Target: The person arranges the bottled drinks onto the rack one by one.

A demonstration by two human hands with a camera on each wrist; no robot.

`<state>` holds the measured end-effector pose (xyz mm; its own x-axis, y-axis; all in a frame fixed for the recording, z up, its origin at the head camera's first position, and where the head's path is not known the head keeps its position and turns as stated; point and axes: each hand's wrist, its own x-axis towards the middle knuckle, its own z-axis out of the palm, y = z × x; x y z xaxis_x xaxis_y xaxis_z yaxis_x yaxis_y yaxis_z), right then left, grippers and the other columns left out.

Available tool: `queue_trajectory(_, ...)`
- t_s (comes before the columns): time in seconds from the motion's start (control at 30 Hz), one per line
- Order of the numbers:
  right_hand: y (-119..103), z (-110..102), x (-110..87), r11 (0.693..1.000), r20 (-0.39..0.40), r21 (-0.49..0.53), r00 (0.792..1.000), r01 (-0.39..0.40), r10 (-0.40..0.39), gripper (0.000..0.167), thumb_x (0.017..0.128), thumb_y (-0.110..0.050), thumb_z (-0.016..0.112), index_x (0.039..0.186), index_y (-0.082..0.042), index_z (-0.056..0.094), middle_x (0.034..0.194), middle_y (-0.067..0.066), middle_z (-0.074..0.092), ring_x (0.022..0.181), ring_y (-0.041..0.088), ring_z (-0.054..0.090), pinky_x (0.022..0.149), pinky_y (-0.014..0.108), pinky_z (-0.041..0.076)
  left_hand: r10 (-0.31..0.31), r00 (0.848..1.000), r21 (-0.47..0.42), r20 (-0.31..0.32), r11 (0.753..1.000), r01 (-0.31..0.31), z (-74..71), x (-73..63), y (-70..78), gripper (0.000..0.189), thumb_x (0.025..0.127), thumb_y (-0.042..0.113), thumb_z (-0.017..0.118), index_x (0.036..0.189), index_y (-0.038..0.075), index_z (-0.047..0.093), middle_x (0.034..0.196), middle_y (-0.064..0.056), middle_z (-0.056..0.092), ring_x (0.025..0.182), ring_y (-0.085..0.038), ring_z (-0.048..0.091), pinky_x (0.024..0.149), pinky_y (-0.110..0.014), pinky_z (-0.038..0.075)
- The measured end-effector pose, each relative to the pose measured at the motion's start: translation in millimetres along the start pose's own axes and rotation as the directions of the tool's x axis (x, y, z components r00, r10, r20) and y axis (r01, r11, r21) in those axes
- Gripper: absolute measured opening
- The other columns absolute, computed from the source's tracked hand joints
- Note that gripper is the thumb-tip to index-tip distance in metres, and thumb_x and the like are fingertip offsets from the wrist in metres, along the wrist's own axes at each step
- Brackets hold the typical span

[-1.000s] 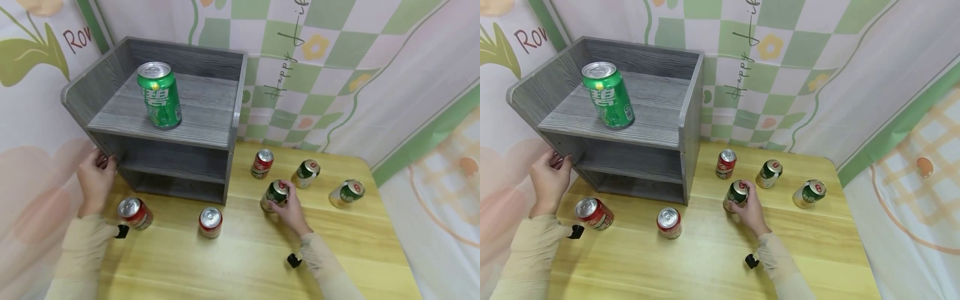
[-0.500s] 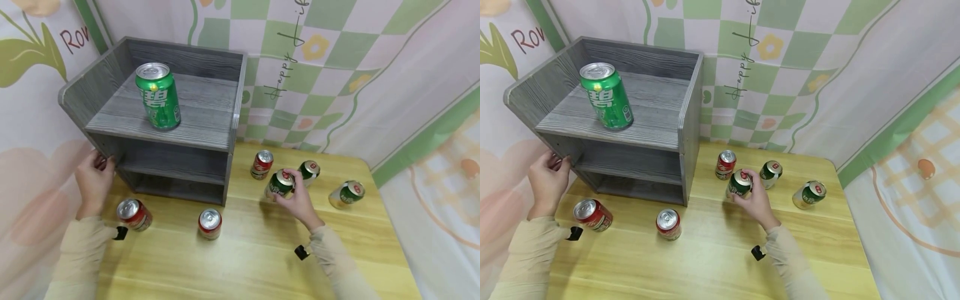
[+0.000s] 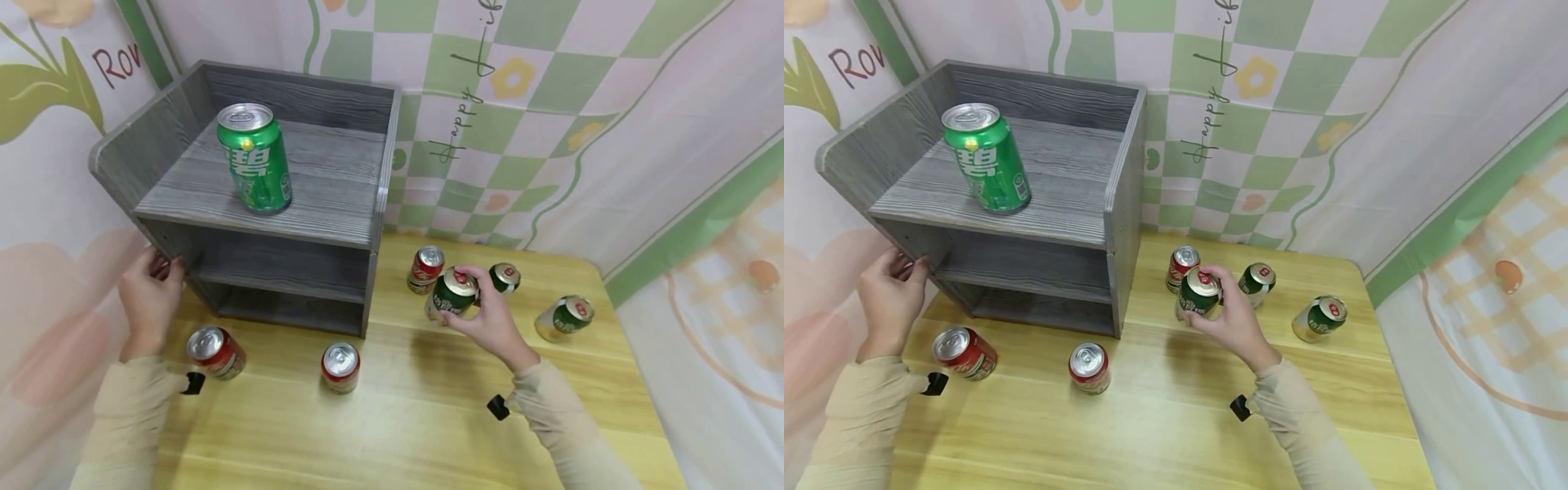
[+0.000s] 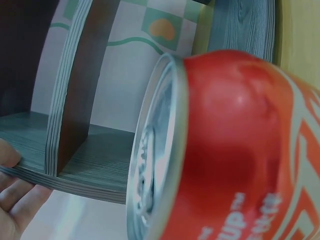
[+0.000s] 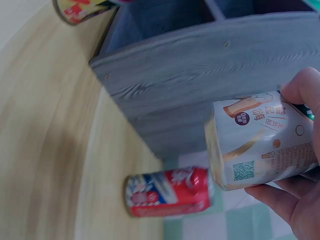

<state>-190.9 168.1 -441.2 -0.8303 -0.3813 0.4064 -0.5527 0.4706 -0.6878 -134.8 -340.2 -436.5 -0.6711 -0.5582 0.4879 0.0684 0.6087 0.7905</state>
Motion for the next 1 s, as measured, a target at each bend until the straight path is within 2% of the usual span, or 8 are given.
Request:
queue_trajectory(0.23, -29, -2, 3.4, 0.997, 0.033, 0.063, 0.999, 0.033, -0.035, 0.084, 0.069, 0.01, 0.087, 0.14, -0.004, 0.043, 0.129, 0.017, 0.059, 0.107, 0.028, 0.063, 0.085, 0.023, 0.06, 0.019, 1.0, 0.012, -0.002, 1.0, -0.019, -1.6, 1.6, -1.5, 0.021, 0.091, 0.0, 0.064, 0.109, -0.011, 0.07, 0.101, -0.03, 0.072, 0.074, 0.026, 0.05, 0.069, 0.005, 0.043)
queue_trajectory(0.43, -49, 2, 6.1, 0.986, 0.089, 0.145, 0.992, 0.077, -0.09, 0.082, 0.071, 0.008, 0.086, 0.141, -0.009, 0.046, 0.132, 0.012, 0.057, 0.107, 0.026, 0.063, 0.083, 0.028, 0.062, 0.033, 0.999, 0.011, 0.001, 0.999, -0.033, -1.6, 1.4, 1.2, 0.019, 0.09, -0.002, 0.064, 0.106, -0.012, 0.069, 0.1, -0.03, 0.073, 0.074, 0.026, 0.05, 0.069, 0.005, 0.043)
queue_trajectory(0.63, -70, 11, 11.4, 0.979, 0.144, 0.189, 0.984, 0.074, -0.102, 0.081, 0.074, 0.002, 0.086, 0.142, -0.015, 0.047, 0.132, 0.009, 0.058, 0.107, 0.023, 0.064, 0.083, 0.033, 0.062, 0.034, 0.999, 0.031, -0.004, 0.999, -0.033, -1.8, 1.9, 2.2, 0.018, 0.09, -0.002, 0.064, 0.105, -0.012, 0.069, 0.098, -0.03, 0.073, 0.073, 0.026, 0.049, 0.069, 0.006, 0.042)
queue_trajectory(0.83, -86, 30, 13.5, 0.961, 0.186, 0.238, 0.964, 0.143, -0.19, 0.077, 0.072, -0.003, 0.087, 0.139, -0.011, 0.049, 0.122, 0.009, 0.065, 0.101, 0.021, 0.066, 0.081, 0.034, 0.063, 0.03, 1.0, 0.035, 0.002, 0.999, -0.03, -2.3, 1.1, 0.5, 0.019, 0.09, -0.003, 0.064, 0.105, -0.013, 0.068, 0.099, -0.031, 0.072, 0.073, 0.027, 0.048, 0.069, 0.006, 0.041)
queue_trajectory(1.0, -99, 47, 18.1, 0.945, 0.215, 0.258, 0.942, 0.201, -0.259, 0.077, 0.072, -0.008, 0.088, 0.138, -0.009, 0.049, 0.122, 0.009, 0.066, 0.102, 0.019, 0.067, 0.081, 0.032, 0.063, 0.028, 1.0, 0.04, 0.0, 0.999, -0.028, -2.3, 0.8, -1.3, 0.018, 0.09, -0.003, 0.063, 0.104, -0.013, 0.068, 0.099, -0.031, 0.072, 0.074, 0.028, 0.048, 0.069, 0.006, 0.041)
